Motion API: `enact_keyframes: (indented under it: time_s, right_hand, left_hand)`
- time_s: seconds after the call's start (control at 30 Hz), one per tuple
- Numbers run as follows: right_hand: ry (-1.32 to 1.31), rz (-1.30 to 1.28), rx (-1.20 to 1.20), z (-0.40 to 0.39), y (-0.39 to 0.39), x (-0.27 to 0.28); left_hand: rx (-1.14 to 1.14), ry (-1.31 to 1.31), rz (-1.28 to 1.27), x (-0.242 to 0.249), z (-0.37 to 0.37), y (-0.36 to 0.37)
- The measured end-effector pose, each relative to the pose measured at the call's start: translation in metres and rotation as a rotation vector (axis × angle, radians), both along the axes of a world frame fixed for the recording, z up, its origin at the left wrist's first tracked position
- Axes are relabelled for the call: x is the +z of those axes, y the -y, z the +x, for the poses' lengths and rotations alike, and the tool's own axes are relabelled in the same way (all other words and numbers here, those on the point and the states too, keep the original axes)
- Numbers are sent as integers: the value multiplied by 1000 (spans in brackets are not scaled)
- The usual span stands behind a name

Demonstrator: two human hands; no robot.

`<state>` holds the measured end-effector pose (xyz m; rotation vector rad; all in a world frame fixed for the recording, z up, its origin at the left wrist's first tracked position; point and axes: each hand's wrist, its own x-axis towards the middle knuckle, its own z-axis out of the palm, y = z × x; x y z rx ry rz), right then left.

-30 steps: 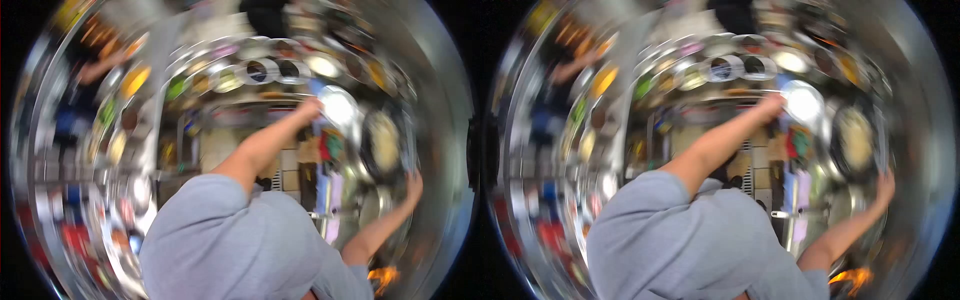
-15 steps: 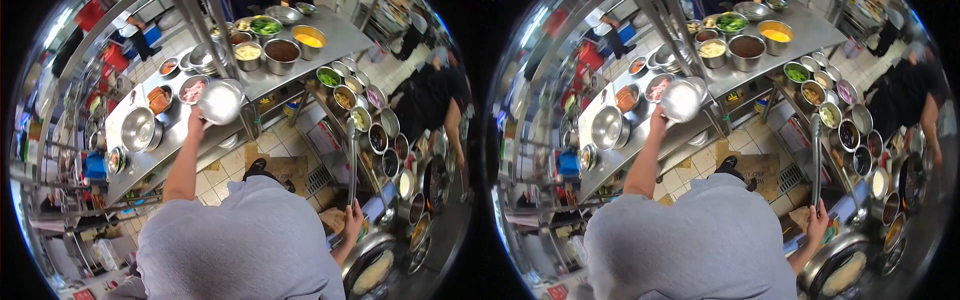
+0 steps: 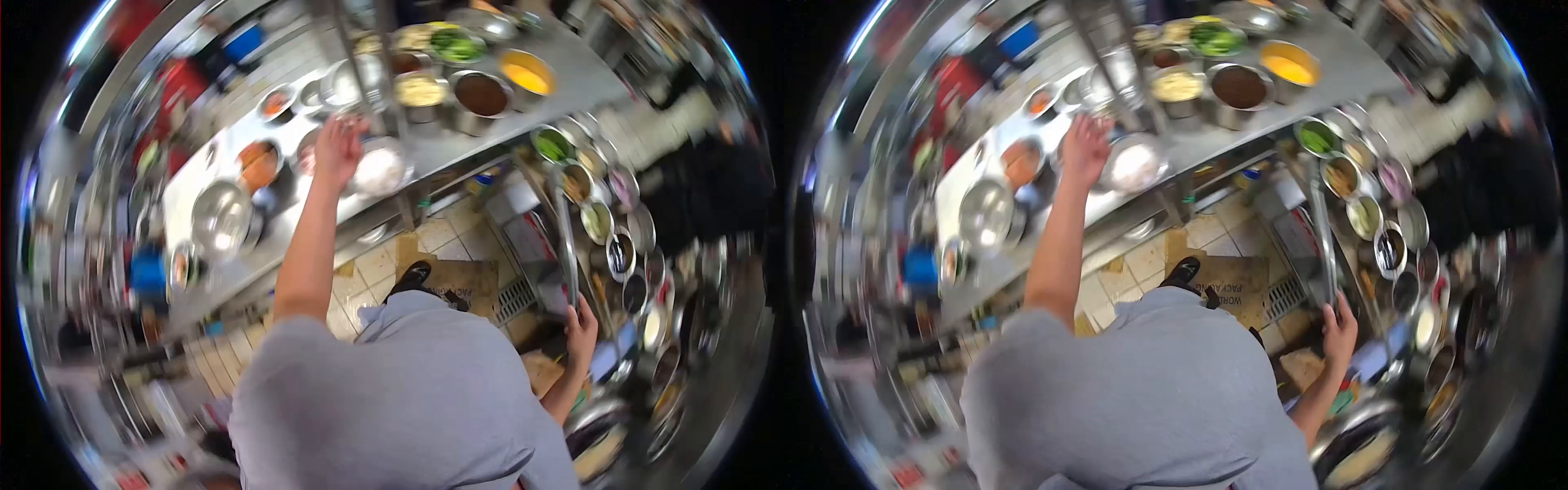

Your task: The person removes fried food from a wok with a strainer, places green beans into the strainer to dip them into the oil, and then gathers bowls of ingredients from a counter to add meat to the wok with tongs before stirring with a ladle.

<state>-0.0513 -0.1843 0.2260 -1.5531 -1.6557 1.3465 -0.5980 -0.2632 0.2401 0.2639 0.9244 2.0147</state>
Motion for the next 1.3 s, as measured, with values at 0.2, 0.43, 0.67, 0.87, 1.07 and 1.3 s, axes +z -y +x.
enact_keyframes:
  time_s: [0.2,0.43,0.67,0.87,1.07,1.3]
  right_hand:
    - [315,151,-160,2,40,-12]
    - [560,39,-963,85,211,53]
    - [1020,-113,-1735,141,437,83]
    - [1008,-669,-2032,267,550,68]
    - [839,-902,-2006,358,597,-5]
    - [1025,-824,-1909,323,572,84]
  left_hand:
    - [-828,158,-193,-109,160,-51]
    - [-1382,-256,-584,-167,210,-117]
    - [-1438,-472,-603,-180,251,-169]
    - [-1574,-752,-759,-201,250,-164]
    - [-1890,-1437,-471,-219,212,-151]
    - [-2084,-1293,-448,-250,241,-187]
